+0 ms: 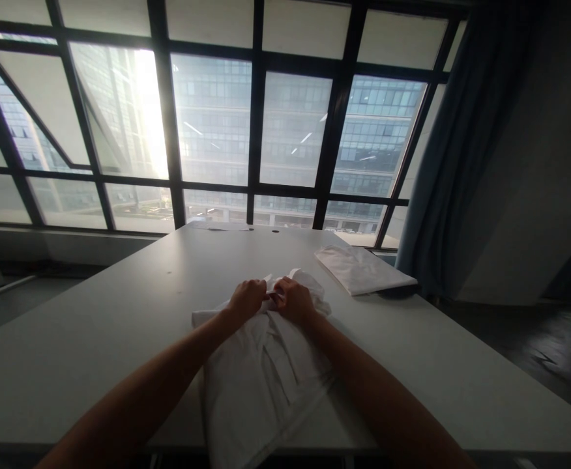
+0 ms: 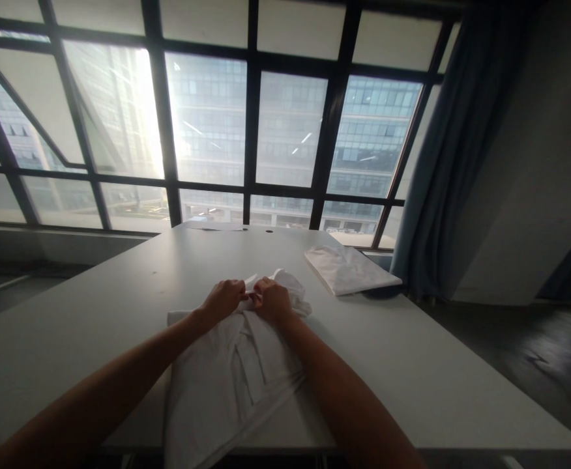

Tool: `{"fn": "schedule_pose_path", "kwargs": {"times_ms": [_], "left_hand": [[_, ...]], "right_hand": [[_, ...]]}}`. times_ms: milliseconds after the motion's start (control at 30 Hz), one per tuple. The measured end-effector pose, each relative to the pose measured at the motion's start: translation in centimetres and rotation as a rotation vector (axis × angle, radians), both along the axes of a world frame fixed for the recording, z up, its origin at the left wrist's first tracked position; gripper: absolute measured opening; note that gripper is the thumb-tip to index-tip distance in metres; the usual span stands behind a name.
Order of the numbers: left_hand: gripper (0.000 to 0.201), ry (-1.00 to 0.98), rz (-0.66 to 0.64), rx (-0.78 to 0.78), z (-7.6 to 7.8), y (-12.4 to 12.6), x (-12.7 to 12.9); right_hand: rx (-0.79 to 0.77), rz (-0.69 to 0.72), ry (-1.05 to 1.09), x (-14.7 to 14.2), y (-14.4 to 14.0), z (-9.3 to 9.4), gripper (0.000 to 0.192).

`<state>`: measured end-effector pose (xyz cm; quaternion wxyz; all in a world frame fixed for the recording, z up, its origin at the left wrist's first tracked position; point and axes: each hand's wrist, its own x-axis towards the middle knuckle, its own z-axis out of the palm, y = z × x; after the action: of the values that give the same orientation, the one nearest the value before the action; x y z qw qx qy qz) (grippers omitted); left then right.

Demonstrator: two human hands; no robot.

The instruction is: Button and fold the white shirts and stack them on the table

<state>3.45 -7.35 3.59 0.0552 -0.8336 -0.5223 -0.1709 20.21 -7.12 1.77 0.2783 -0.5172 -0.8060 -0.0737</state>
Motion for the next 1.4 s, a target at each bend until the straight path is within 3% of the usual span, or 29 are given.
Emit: {"fn": "schedule_pose_path", "kwargs": {"times_ms": [267,500,633,833,967,1100,1267,1400], "left_hand": [[0.015,-0.106,-0.094,-0.221,-1.3,1.1,-1.6],[0.021,-0.282,-0.127,-0.15,-2.6,2.3,-2.0],[0.027,-0.53,-0.186,-0.275,-3.0,2.9,-2.6],[0.031,-0.783,-0.294,-0.474,-3.3,3.5,-3.2],[0.026,-0.74,-0.288,-0.456,-3.2,3.4,-3.0],[0.019,-0.605,-0.257,-0.298,-3.1,2.9,-2.5],[0.01,-0.364,-0.241,-0.027,-2.8,1.7,-2.1],[0.014,-0.251,-0.245,-0.021,-2.2,0.8,-2.2]], "right_hand": [[0.114,0.124,-0.068,-0.8,0.0,-1.0,0.002],[0.228,0.092,0.047,-0.7,-0.3,-0.8,0.008],[0.067,0.037,0.156,-1.1,-1.1,-0.4,0.01],[-0.176,0.163,0.36,-1.6,-1.0,-0.7,0.015],[-0.301,0.244,0.499,-1.6,-0.4,-1.1,0.016],[-0.35,0.272,0.542,-1.4,0.4,-1.7,0.017],[-0.357,0.235,0.529,-1.4,1.0,-2.1,0.016],[-0.463,0.196,0.581,-1.3,0.9,-2.2,0.017]]}}
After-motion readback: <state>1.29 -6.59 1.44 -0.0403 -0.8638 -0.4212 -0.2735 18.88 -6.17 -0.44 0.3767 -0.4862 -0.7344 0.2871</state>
